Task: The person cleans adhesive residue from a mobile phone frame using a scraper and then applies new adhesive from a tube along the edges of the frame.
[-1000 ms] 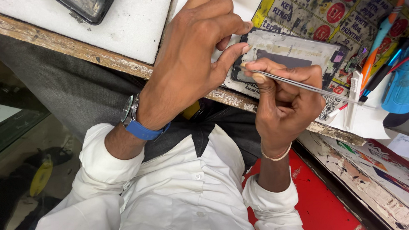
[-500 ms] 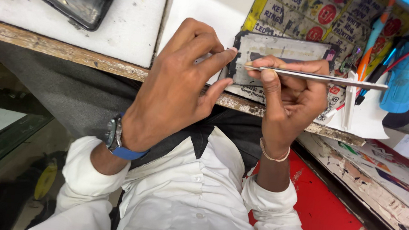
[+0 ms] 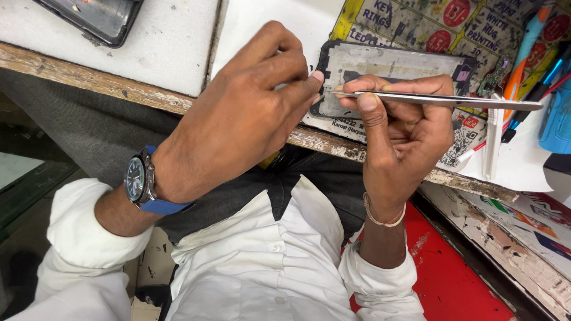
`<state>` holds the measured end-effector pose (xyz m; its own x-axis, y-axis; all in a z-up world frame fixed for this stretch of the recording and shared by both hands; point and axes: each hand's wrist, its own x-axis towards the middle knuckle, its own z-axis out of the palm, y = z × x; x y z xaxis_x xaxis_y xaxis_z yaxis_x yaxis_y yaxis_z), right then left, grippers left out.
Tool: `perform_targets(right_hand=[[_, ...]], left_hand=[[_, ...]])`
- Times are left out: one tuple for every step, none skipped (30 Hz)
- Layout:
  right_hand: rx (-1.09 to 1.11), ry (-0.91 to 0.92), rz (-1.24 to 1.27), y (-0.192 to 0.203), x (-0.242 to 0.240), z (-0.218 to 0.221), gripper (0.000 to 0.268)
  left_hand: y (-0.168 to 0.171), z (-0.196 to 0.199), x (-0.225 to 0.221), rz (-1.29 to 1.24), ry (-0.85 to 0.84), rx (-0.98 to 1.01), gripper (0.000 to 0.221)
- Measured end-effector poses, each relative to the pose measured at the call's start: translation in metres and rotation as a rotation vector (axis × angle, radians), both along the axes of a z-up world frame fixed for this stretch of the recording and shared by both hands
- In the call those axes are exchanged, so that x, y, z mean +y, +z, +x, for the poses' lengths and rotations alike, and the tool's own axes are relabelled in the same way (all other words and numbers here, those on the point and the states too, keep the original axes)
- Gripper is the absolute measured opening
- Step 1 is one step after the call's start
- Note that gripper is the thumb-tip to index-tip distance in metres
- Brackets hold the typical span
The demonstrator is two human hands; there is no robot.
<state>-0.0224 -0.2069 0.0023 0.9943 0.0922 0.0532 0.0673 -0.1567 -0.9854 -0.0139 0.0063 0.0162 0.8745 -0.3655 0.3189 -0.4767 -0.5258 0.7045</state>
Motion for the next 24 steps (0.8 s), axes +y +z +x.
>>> perform_targets(right_hand=[[-0.001,-0.001,0.008,0.000,0.001,0.001,0.024],[0.002,-0.001,0.024,0.000,0.001,0.000,0.024],[0.003,-0.002,0.029,0.000,0.001,0.000,0.024],[0.003,-0.003,0.033,0.000,0.001,-0.001,0.024],[0.002,-0.002,0.027,0.000,0.001,-0.001,0.025],[0.001,-0.001,0.022,0.000,0.000,-0.001,0.025],[-0.001,-0.003,0.017,0.000,0.001,-0.002,0.024],[-0.004,-0.004,0.012,0.000,0.001,-0.002,0.024],[-0.007,-0.003,0.006,0.001,0.001,-0.002,0.024],[-0.010,-0.002,0.000,0.001,0.002,-0.002,0.024],[-0.011,0.001,-0.006,0.002,0.002,-0.002,0.023],[-0.020,0.013,-0.016,0.002,0.002,-0.002,0.023],[-0.026,0.023,-0.027,0.003,0.002,-0.002,0.023],[-0.040,0.042,-0.041,0.003,0.002,-0.003,0.023],[-0.043,0.050,-0.059,0.003,0.001,-0.004,0.023],[-0.046,0.057,-0.076,0.003,0.001,-0.005,0.024],[-0.042,0.055,-0.094,0.004,0.001,-0.005,0.023],[-0.039,0.050,-0.100,0.004,0.002,-0.006,0.023],[-0.039,0.047,-0.105,0.004,0.003,-0.005,0.022],[-0.040,0.041,-0.098,0.004,0.005,-0.006,0.021],[-0.031,0.035,-0.086,0.004,0.007,-0.007,0.021],[-0.023,0.028,-0.075,0.005,0.008,-0.008,0.020],[-0.006,0.023,-0.058,0.006,0.008,-0.008,0.021],[0.003,0.017,-0.053,0.006,0.009,-0.008,0.021]], left_hand=[[-0.001,0.000,0.000,0.011,-0.006,-0.023,0.014],[-0.002,0.001,0.000,0.023,-0.011,-0.047,0.013],[-0.003,0.000,0.001,0.030,-0.014,-0.054,0.012],[-0.004,0.000,0.001,0.038,-0.017,-0.061,0.011],[-0.005,-0.001,0.002,0.043,-0.019,-0.067,0.011],[-0.006,-0.001,0.002,0.036,-0.022,-0.071,0.011],[-0.008,-0.001,0.004,0.030,-0.023,-0.076,0.012],[-0.009,-0.001,0.005,0.025,-0.024,-0.082,0.013],[-0.010,-0.001,0.005,0.015,-0.018,-0.085,0.013],[-0.011,-0.001,0.005,0.006,-0.012,-0.088,0.013],[-0.011,-0.001,0.005,-0.003,-0.004,-0.090,0.013],[-0.012,-0.001,0.007,-0.022,-0.007,-0.088,0.014],[-0.013,-0.001,0.008,-0.043,-0.011,-0.083,0.015],[-0.015,-0.001,0.008,-0.064,-0.015,-0.078,0.016],[-0.016,0.000,0.010,-0.084,-0.020,-0.048,0.018],[-0.017,0.001,0.012,-0.103,-0.026,-0.018,0.021],[-0.018,0.002,0.014,-0.121,-0.030,0.009,0.025],[-0.017,0.001,0.015,-0.135,-0.039,0.014,0.030],[-0.016,0.001,0.016,-0.148,-0.049,0.020,0.035],[-0.015,0.001,0.018,-0.160,-0.059,0.026,0.040],[-0.014,0.002,0.018,-0.181,-0.067,0.033,0.048],[-0.014,0.004,0.019,-0.202,-0.074,0.041,0.056],[-0.015,0.005,0.018,-0.223,-0.083,0.049,0.064],[-0.015,0.006,0.018,-0.222,-0.097,0.068,0.066]])
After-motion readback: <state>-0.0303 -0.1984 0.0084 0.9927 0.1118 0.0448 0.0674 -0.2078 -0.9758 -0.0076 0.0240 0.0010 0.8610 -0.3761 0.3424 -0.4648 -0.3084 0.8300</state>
